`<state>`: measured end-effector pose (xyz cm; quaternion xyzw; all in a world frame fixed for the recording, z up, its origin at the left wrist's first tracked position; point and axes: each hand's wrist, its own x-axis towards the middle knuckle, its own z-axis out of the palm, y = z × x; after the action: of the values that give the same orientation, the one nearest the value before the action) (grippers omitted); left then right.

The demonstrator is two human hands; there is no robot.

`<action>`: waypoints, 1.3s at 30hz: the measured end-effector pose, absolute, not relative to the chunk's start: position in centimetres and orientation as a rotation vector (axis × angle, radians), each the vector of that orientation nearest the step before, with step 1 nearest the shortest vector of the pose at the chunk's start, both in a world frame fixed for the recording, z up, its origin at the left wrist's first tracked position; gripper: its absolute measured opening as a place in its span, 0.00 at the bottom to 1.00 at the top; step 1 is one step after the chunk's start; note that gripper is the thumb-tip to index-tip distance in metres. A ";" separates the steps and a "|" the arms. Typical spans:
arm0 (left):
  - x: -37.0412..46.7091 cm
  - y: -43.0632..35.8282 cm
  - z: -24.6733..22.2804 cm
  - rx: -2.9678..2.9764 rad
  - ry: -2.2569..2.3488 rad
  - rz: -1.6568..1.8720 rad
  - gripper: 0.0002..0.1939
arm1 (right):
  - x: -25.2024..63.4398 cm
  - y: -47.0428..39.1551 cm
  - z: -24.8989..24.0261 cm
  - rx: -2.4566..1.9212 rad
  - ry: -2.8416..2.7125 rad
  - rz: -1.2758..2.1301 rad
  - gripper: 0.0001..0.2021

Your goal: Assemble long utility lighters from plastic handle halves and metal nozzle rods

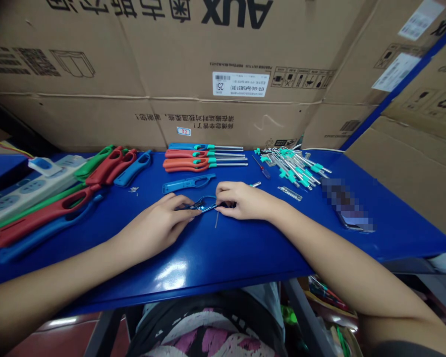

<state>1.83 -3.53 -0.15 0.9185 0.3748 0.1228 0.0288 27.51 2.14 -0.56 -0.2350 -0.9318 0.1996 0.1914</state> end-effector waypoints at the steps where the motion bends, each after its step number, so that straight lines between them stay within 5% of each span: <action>1: 1.8 -3.5 -0.2 2.837 1.153 0.383 0.16 | 27.5 2.1 -0.5 -0.659 -2.618 0.564 0.05; 13: 1.3 -2.7 -0.5 2.942 1.148 0.399 0.19 | 27.8 2.4 0.3 -0.826 -2.415 0.288 0.09; 20: 1.0 -2.3 -1.0 2.964 1.102 0.432 0.18 | 31.2 4.1 2.2 -1.896 -2.227 -0.286 0.13; 25: 1.0 -2.0 -1.4 2.962 1.080 0.473 0.18 | 34.5 5.2 3.5 -2.591 -2.122 -0.197 0.19; 39: 0.8 -1.8 -1.1 3.037 1.069 0.383 0.21 | 35.7 6.2 2.9 -2.546 -2.105 -0.100 0.16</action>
<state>0.79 -1.81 -1.13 0.9355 0.3292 0.1180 -0.0505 35.72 6.25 2.86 -0.7679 -0.6346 -0.0300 -0.0816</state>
